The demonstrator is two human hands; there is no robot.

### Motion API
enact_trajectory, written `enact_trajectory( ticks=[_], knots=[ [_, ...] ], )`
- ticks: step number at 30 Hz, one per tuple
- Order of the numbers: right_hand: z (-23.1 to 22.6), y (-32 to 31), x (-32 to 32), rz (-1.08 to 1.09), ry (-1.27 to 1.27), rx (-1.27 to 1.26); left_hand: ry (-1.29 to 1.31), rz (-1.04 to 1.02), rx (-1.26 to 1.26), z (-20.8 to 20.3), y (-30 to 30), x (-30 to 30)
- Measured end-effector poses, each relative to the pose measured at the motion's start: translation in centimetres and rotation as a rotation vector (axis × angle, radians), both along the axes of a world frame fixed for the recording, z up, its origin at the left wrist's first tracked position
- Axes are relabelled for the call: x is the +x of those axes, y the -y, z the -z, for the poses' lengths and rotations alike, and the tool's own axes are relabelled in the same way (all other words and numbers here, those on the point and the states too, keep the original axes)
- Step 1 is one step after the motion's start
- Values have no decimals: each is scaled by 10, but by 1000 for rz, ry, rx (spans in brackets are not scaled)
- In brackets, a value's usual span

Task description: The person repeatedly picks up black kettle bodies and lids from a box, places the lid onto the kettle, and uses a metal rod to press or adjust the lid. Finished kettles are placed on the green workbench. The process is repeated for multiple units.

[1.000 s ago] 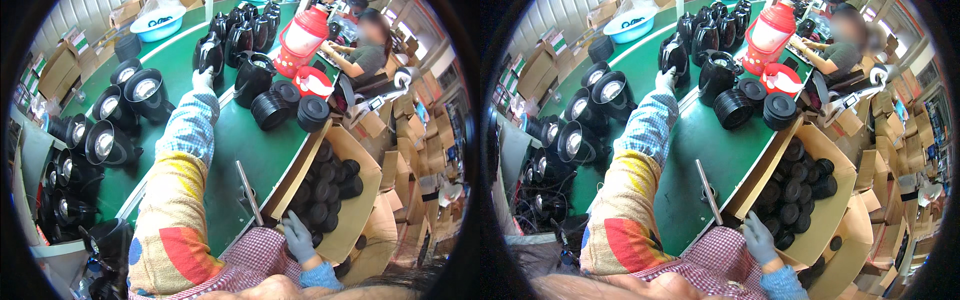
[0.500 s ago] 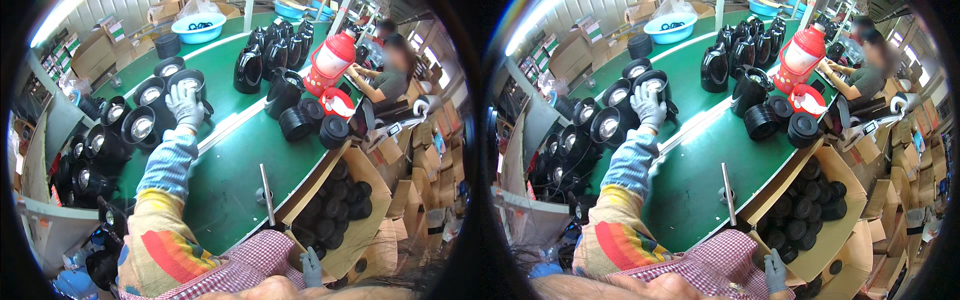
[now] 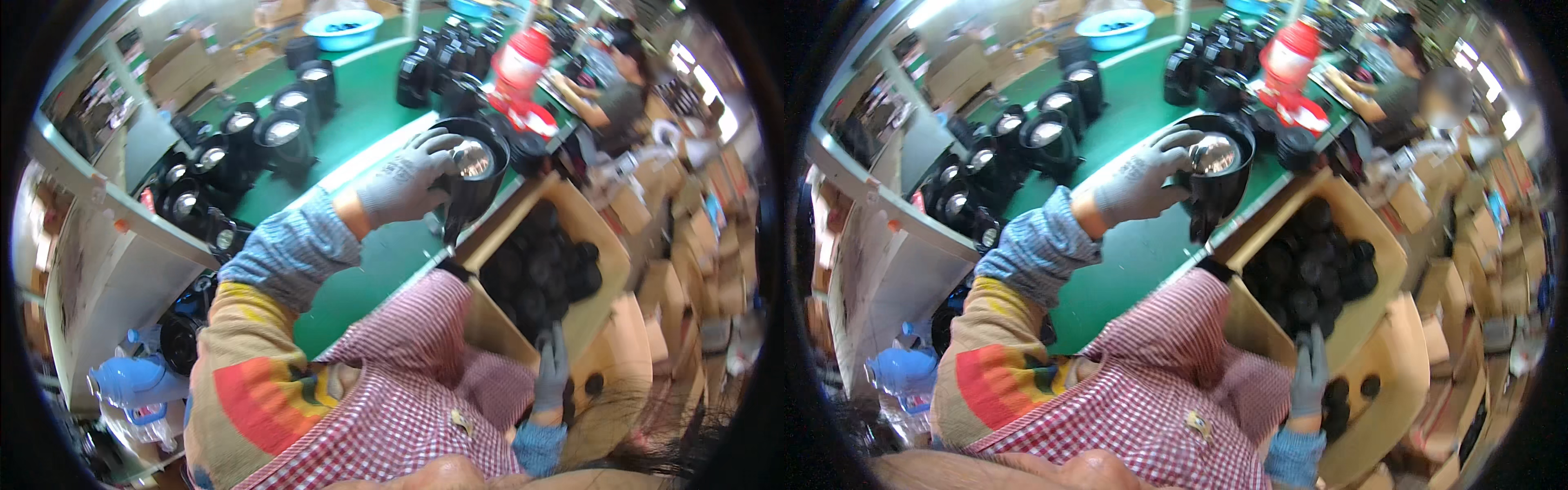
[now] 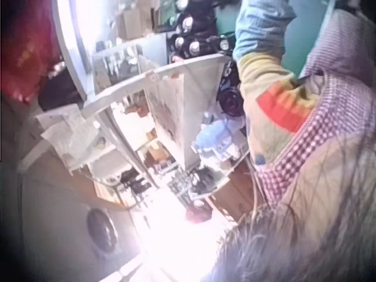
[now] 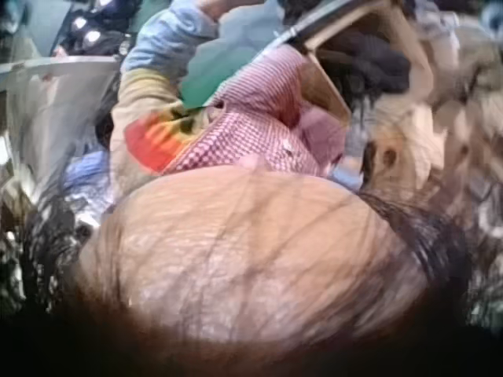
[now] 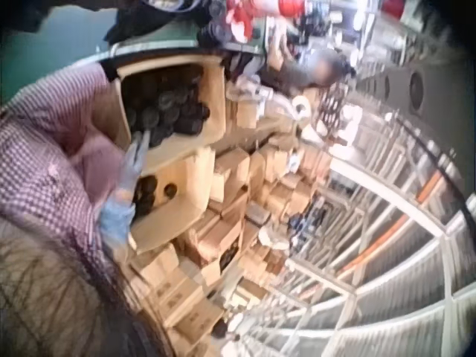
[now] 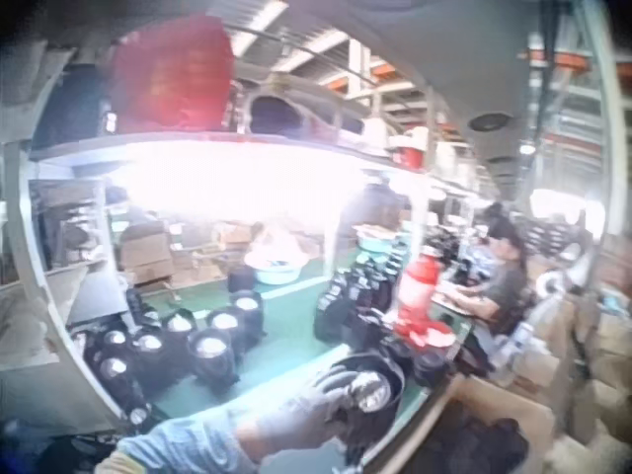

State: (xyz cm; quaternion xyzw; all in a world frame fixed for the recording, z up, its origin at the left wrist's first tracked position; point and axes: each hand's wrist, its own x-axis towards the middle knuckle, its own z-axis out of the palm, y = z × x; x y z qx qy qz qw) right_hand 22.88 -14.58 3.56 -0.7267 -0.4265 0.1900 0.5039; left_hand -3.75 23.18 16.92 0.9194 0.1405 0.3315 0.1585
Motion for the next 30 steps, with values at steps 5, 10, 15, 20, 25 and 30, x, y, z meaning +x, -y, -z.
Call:
enact_trajectory(
  ticks=[5, 10, 15, 20, 25, 30],
  knots=[
    [-47, -10, -11, -95, -8, 192, -81, 489, -203, 14, 93, 19],
    [-5, 12, -44, -240, -73, 183, -375, 716, -531, 84, 147, 27],
    [65, 58, -101, -184, -3, -1, -515, 753, -802, 163, 184, 9],
    [34, 67, -70, -173, 105, -36, -464, 784, -788, 164, 206, 22],
    [12, 24, -32, -475, 415, -203, -400, 900, -767, 173, 190, 36],
    [39, 19, -12, -599, 555, -121, -177, 656, -585, 168, 87, 90]
  ],
)
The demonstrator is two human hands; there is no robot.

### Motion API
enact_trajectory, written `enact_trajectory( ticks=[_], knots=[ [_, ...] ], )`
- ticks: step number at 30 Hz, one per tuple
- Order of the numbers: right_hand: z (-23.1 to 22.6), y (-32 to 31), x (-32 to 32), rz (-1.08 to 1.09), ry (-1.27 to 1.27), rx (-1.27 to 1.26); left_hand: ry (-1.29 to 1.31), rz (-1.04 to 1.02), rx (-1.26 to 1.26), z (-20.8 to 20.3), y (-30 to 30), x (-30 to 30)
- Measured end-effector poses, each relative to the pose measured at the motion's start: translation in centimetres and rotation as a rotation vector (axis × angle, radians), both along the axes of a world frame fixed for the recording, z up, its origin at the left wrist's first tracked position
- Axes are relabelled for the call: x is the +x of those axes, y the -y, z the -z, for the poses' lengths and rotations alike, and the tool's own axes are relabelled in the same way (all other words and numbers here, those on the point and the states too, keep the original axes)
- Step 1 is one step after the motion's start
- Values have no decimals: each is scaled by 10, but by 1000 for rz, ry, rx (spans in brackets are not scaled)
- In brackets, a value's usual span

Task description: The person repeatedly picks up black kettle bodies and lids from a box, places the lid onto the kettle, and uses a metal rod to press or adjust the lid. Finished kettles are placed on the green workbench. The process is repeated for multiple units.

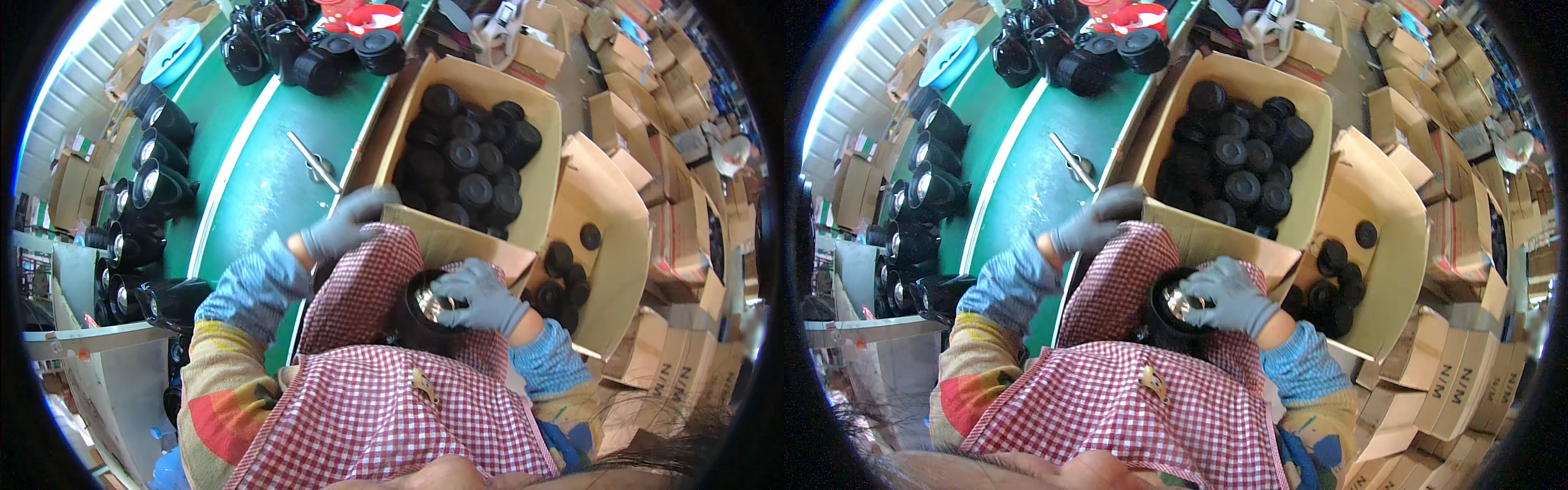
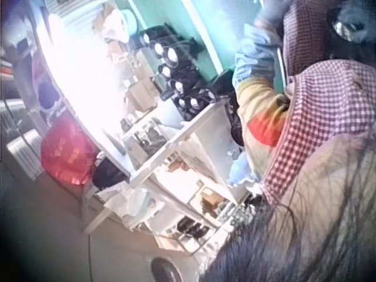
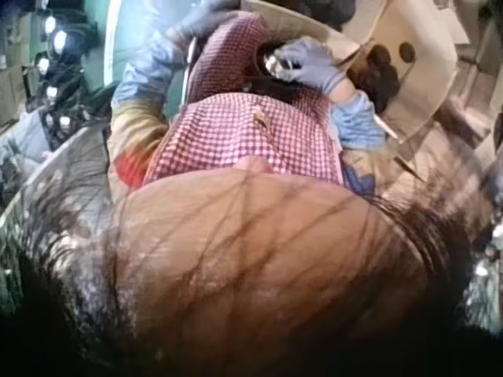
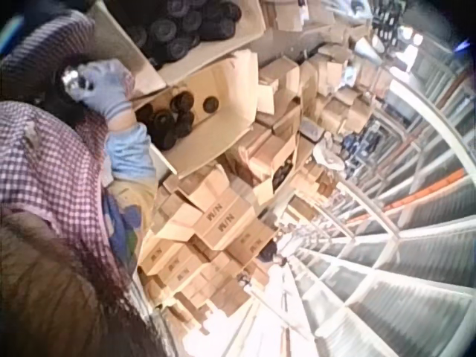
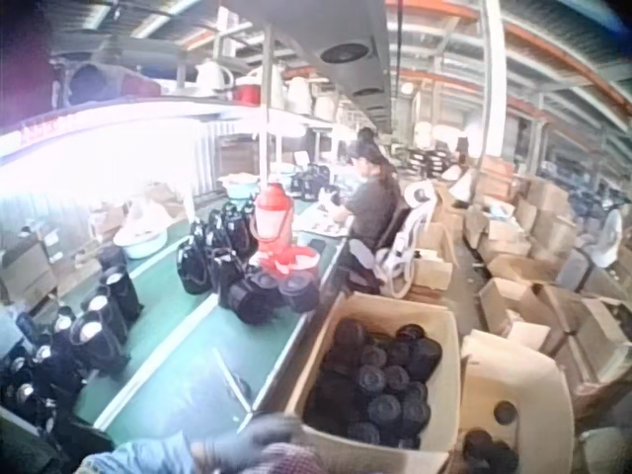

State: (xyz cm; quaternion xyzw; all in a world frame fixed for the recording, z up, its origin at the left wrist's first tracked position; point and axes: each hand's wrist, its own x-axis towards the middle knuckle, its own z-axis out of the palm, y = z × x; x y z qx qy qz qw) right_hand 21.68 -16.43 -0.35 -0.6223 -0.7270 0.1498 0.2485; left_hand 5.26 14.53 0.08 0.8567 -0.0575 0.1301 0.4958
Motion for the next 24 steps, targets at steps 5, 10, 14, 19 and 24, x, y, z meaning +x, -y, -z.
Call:
enact_trajectory(
  ticks=[5, 10, 14, 19, 24],
  knots=[
    [-17, -12, 5, 95, -61, -93, -139, -891, -228, 22, -170, 62],
    [-20, -7, 27, 552, -280, 69, -254, -1326, 208, 44, -296, 103],
    [23, 25, 24, 864, -676, -17, -430, -1348, 278, 38, -322, 143],
    [35, 16, 28, 895, -758, -69, -228, -1298, 26, 95, -374, 132],
    [38, -4, 37, 788, -548, -49, -302, -1119, -342, 102, -408, 87]
  ],
)
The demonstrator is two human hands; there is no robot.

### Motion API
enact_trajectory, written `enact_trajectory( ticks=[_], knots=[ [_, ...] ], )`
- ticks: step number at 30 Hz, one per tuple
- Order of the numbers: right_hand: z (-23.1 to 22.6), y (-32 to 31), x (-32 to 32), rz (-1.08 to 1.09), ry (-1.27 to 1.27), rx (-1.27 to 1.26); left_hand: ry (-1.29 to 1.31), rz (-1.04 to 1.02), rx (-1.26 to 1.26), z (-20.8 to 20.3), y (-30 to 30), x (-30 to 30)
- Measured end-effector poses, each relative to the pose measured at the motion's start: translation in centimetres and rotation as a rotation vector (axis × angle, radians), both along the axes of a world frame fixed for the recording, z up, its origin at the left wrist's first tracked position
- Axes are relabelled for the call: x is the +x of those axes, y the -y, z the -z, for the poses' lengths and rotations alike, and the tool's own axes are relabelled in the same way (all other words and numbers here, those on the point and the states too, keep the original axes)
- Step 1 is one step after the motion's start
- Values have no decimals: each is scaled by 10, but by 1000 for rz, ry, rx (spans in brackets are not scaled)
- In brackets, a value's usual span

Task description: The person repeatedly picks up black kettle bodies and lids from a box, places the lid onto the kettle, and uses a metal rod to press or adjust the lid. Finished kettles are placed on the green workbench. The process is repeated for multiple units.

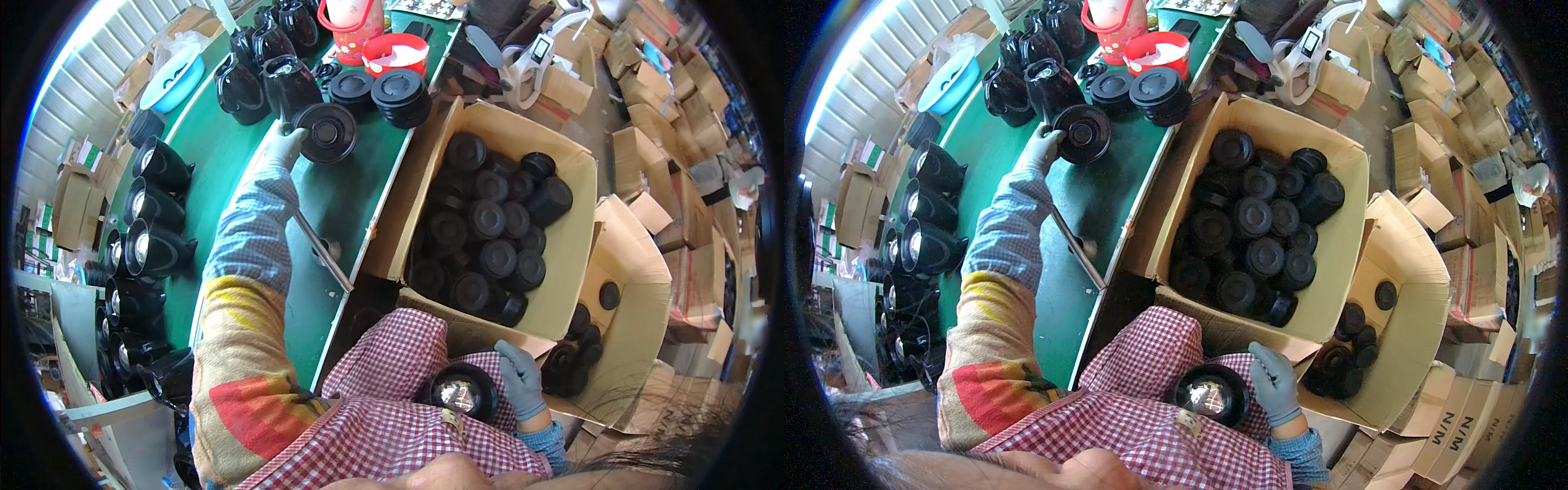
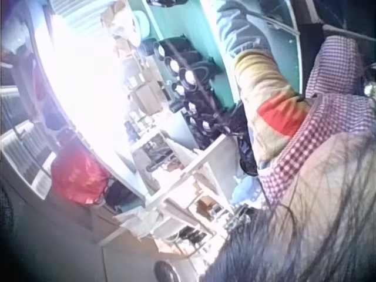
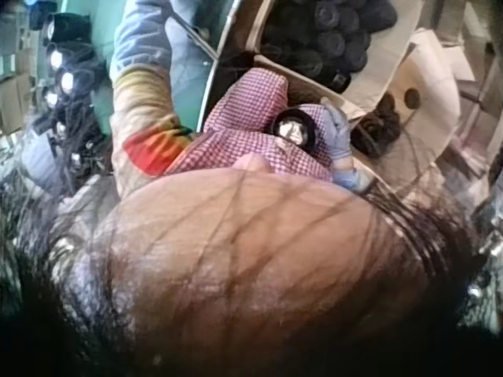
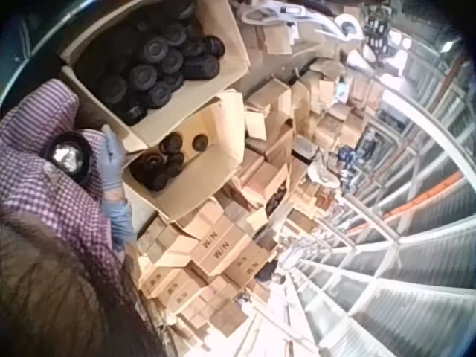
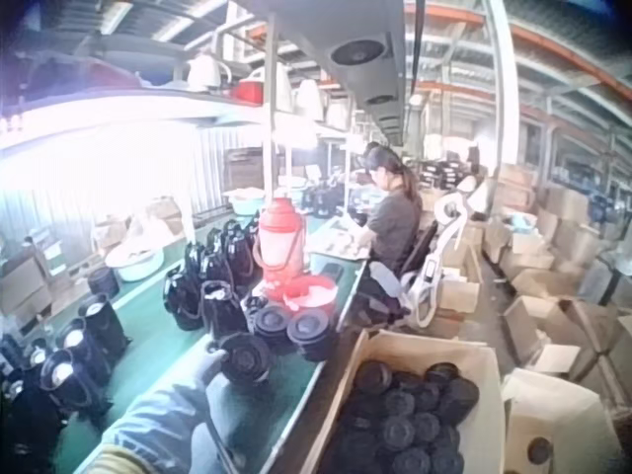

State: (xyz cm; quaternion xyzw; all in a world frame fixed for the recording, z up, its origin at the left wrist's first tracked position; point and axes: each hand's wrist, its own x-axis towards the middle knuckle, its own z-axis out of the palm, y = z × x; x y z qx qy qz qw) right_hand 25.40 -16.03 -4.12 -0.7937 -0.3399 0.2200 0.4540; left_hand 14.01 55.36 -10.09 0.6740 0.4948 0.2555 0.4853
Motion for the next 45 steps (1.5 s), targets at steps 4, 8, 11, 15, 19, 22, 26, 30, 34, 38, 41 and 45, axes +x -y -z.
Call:
enact_trajectory(
  ticks=[4, 8, 11, 15, 19, 22, 26, 30, 34, 38, 41, 45],
  knots=[
    [6, -3, -3, -81, 140, -83, 27, -34, -257, -100, 88, -2],
    [5, -10, 1, -129, 210, -125, -274, -77, -324, -76, 36, -33],
    [4, -8, 0, -117, 218, -105, -405, -147, -254, -75, 25, -32],
    [2, -7, 0, -86, 247, -152, -339, 127, 727, -116, 57, 36],
    [1, -10, 4, -65, 189, -192, -399, 481, 1093, -110, 108, 136],
    [1, -7, 5, -37, 241, -243, -701, 473, 1043, -109, 133, 199],
    [-2, -4, 3, 9, 193, -287, -758, 421, 749, -91, 129, 231],
    [1, -3, 4, 21, 194, -235, -644, 523, 883, -75, 111, 216],
    [-1, -9, 7, 36, 98, -218, -434, 681, 1071, -63, 109, 152],
    [-1, -12, 5, 2, 166, -145, -494, 830, 1073, -75, 146, 63],
    [13, -7, 4, -13, 196, -83, -619, 959, 1002, -92, 180, -2],
    [18, -10, 4, -52, 250, -86, -461, 896, 862, -72, 167, -32]
  ],
)
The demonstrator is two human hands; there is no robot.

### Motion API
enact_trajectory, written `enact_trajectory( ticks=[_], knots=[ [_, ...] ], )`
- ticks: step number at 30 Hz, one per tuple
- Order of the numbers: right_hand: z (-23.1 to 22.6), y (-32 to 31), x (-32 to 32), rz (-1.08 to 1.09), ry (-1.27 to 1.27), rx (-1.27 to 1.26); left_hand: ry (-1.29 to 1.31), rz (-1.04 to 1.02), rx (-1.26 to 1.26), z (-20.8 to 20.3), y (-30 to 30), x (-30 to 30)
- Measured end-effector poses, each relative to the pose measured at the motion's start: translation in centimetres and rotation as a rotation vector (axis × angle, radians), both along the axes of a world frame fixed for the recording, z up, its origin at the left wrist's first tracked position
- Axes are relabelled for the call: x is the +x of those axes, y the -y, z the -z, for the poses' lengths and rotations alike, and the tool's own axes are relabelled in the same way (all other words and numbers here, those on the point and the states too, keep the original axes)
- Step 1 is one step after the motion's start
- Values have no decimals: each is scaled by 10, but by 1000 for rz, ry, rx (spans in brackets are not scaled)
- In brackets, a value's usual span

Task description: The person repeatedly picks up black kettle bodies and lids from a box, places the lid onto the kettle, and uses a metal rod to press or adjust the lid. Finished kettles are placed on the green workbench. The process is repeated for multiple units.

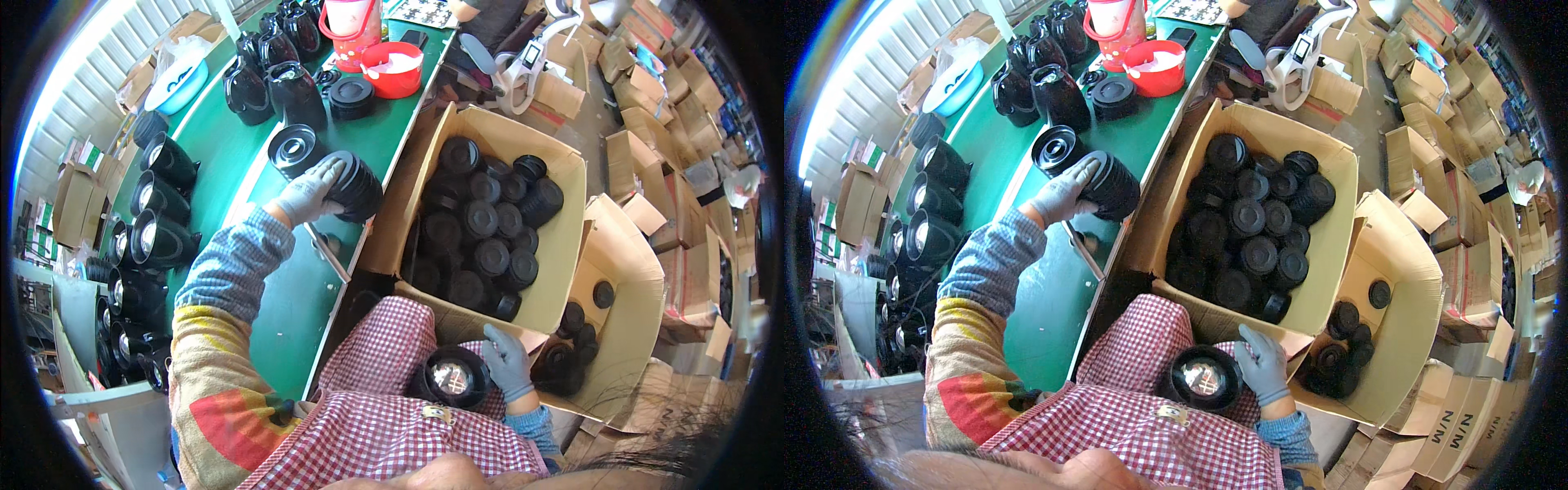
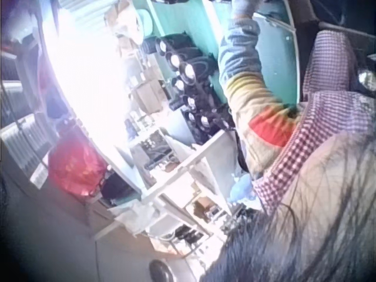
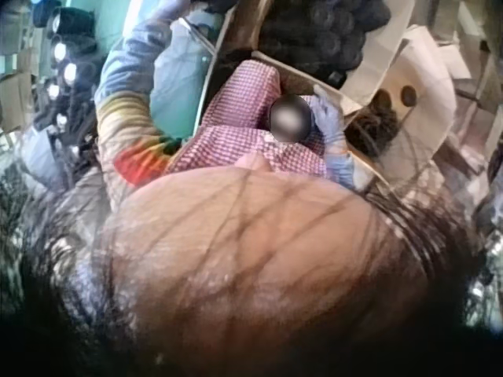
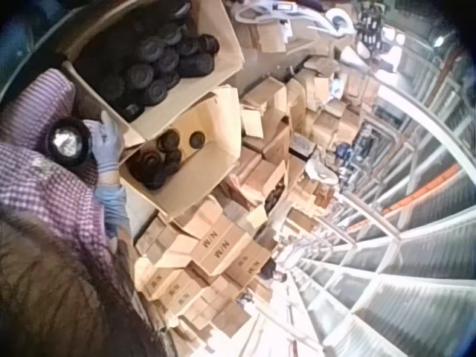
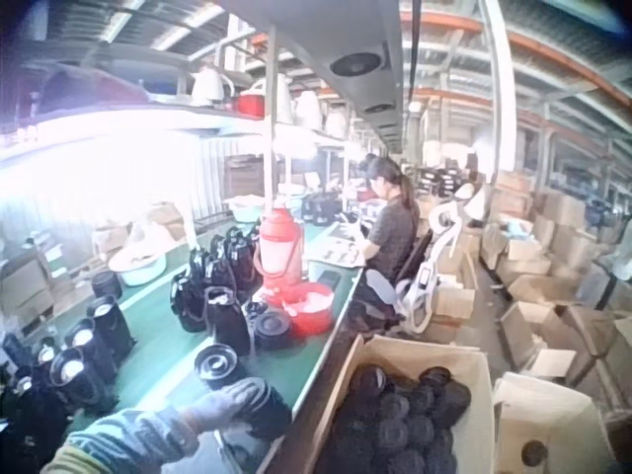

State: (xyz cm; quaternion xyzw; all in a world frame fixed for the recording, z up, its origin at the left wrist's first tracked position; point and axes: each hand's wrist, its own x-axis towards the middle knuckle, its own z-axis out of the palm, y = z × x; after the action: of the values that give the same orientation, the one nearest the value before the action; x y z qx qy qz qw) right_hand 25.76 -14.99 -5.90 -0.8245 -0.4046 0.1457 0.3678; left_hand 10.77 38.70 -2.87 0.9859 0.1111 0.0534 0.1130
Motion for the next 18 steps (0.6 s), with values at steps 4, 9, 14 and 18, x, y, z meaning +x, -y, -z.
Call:
enact_trajectory(
  ticks=[4, 9, 14, 18],
  knots=[
    [2, 2, -6, -15, -39, 51, 56, -151, -232, -1, -2, 6],
    [3, 3, -7, -41, -61, 108, 175, -180, -248, -2, -5, -9],
    [-22, 13, 0, -6, 55, 267, 583, -167, -57, -87, 63, 0],
    [-81, -6, 6, -125, -3, 466, 310, 195, -789, -125, 172, -26]
  ],
)
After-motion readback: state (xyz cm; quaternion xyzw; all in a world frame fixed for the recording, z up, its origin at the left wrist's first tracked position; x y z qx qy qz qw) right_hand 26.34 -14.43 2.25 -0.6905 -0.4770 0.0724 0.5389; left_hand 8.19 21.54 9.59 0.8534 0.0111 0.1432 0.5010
